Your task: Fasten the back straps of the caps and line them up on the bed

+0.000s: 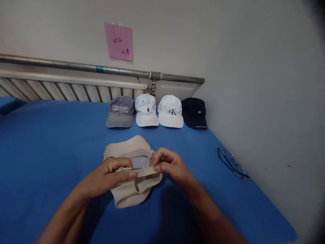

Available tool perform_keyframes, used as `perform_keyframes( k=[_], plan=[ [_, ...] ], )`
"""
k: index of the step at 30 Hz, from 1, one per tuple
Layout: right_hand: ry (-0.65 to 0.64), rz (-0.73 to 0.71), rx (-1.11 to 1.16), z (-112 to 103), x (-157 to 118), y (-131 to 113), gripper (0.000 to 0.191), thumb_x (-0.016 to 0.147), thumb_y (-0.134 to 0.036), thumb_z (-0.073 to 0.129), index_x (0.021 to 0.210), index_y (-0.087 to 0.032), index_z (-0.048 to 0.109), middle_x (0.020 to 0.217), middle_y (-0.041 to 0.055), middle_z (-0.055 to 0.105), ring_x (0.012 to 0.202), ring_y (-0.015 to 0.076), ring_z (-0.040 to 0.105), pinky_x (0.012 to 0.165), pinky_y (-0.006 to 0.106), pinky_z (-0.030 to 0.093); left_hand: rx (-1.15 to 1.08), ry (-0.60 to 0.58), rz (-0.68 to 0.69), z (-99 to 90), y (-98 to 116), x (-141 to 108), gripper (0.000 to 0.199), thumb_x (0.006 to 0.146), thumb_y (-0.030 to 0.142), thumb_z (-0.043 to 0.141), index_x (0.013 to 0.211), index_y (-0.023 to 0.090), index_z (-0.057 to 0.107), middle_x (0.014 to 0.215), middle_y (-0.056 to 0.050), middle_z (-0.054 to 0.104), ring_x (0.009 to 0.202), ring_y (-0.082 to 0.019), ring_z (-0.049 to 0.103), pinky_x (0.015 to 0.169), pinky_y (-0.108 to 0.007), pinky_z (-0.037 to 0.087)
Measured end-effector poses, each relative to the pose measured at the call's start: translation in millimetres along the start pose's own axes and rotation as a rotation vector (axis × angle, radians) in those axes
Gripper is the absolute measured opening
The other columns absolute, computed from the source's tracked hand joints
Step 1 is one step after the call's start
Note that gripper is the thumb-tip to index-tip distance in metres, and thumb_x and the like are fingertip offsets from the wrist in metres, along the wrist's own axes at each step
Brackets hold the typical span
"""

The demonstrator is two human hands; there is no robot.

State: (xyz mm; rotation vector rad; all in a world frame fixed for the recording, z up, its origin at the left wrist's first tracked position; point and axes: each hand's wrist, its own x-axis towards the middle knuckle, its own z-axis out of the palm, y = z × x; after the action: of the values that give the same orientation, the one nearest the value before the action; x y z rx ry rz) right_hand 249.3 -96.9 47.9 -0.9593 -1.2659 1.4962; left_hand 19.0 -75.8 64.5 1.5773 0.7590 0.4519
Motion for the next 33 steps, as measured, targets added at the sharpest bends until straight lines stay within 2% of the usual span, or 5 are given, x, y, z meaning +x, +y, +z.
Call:
perform_keyframes(
  k=[11,18,22,27,33],
  plan=[
    [0.030,-0.032,0.012,-1.6,0.5,2.9,0.007,0.064,-0.017,0.066,0.069,-0.020,0.062,0.066,-0.0032,0.059,0.060,0.0106,0.049,0.054,0.023,0.035,-0.144,0.097,-0.069,-1.6,-9.3,0.4,0.040,0.087,0.049,0.057,0.065,0.017,0.047,0.058,0.006,0.035,0.051,-0.008,0.027,0.048,-0.022,0.023],
    [0.054,-0.061,0.027,-3.7,1.8,6.0,0.008,0.065,-0.018,0.068,0.070,-0.019,0.062,0.063,-0.0043,0.057,0.057,0.0097,0.047,0.052,0.023,0.034,-0.148,-0.136,-0.055,-9.2,-2.8,-7.6,0.026,0.083,0.041,0.065,0.080,0.016,0.061,0.068,0.003,0.048,0.060,-0.009,0.039,0.053,-0.020,0.029],
    [0.108,-0.073,-0.036,-3.5,0.7,2.5,0.007,0.065,-0.016,0.066,0.069,-0.019,0.062,0.064,-0.0038,0.058,0.059,0.0099,0.047,0.054,0.024,0.033,-0.206,-0.152,-0.028,-13.1,-3.7,-11.8,0.027,0.083,0.042,0.065,0.082,0.015,0.062,0.067,0.004,0.047,0.060,-0.009,0.038,0.054,-0.019,0.029],
    [0.200,-0.107,-0.050,-9.3,2.9,-0.2,0.006,0.064,-0.015,0.063,0.067,-0.020,0.060,0.065,-0.0034,0.058,0.061,0.0111,0.049,0.058,0.024,0.036,-0.143,-0.183,-0.053,-20.5,-2.6,-17.6,0.021,0.086,0.035,0.064,0.093,0.016,0.065,0.083,-0.001,0.059,0.075,-0.013,0.051,0.066,-0.022,0.040],
    [0.191,-0.125,-0.209,-10.9,6.0,-0.9,0.005,0.065,-0.014,0.059,0.065,-0.019,0.059,0.059,-0.0053,0.055,0.055,0.0095,0.045,0.054,0.023,0.034,-0.162,-0.171,-0.026,-28.3,-5.5,-21.7,0.021,0.084,0.032,0.065,0.099,0.018,0.068,0.090,-0.003,0.065,0.080,-0.016,0.057,0.072,-0.024,0.045]
  ],
)
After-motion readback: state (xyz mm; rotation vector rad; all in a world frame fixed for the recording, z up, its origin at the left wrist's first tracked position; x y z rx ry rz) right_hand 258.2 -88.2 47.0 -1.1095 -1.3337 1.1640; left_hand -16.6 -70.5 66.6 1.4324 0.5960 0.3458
